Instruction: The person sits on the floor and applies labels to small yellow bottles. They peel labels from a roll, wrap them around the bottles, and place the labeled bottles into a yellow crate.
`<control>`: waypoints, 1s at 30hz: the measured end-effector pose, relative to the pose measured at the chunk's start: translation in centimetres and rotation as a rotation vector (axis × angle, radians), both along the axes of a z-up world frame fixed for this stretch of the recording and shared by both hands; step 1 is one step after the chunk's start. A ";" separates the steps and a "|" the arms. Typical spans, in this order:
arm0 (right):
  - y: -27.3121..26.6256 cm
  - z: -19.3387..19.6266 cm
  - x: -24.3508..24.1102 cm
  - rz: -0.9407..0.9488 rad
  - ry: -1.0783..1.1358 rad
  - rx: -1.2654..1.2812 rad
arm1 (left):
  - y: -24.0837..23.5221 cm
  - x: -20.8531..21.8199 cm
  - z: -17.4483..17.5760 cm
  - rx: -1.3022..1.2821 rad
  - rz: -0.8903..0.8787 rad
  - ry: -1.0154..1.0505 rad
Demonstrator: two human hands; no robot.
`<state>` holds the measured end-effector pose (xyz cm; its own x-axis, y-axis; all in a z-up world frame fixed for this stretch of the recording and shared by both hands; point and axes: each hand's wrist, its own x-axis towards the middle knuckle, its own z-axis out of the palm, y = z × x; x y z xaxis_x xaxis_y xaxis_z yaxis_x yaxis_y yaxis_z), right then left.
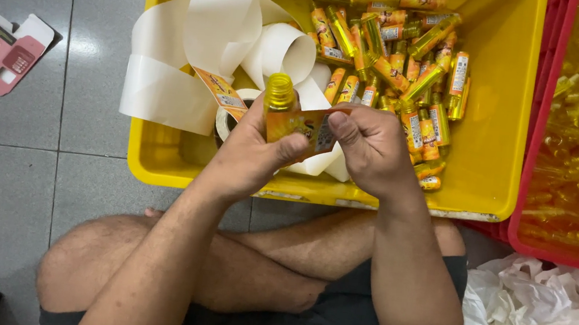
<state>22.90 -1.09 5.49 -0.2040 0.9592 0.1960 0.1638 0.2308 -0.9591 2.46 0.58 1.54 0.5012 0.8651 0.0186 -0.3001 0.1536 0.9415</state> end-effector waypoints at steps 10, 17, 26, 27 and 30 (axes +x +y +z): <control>-0.1 0.7 1.2 0.039 0.038 -0.034 | -0.3 0.3 1.8 -0.024 -0.190 -0.108; -0.1 0.6 1.6 0.052 0.060 -0.028 | -0.1 0.1 1.7 0.047 -0.203 -0.065; 0.0 0.0 2.2 0.110 0.020 -0.028 | 0.2 -0.5 1.9 0.172 -0.185 0.093; 0.0 -0.1 2.2 0.132 0.013 -0.027 | 0.2 -0.6 2.1 0.230 -0.158 0.203; 0.3 -0.3 2.4 0.151 -0.026 -0.025 | -0.7 0.8 4.3 -0.163 0.066 0.481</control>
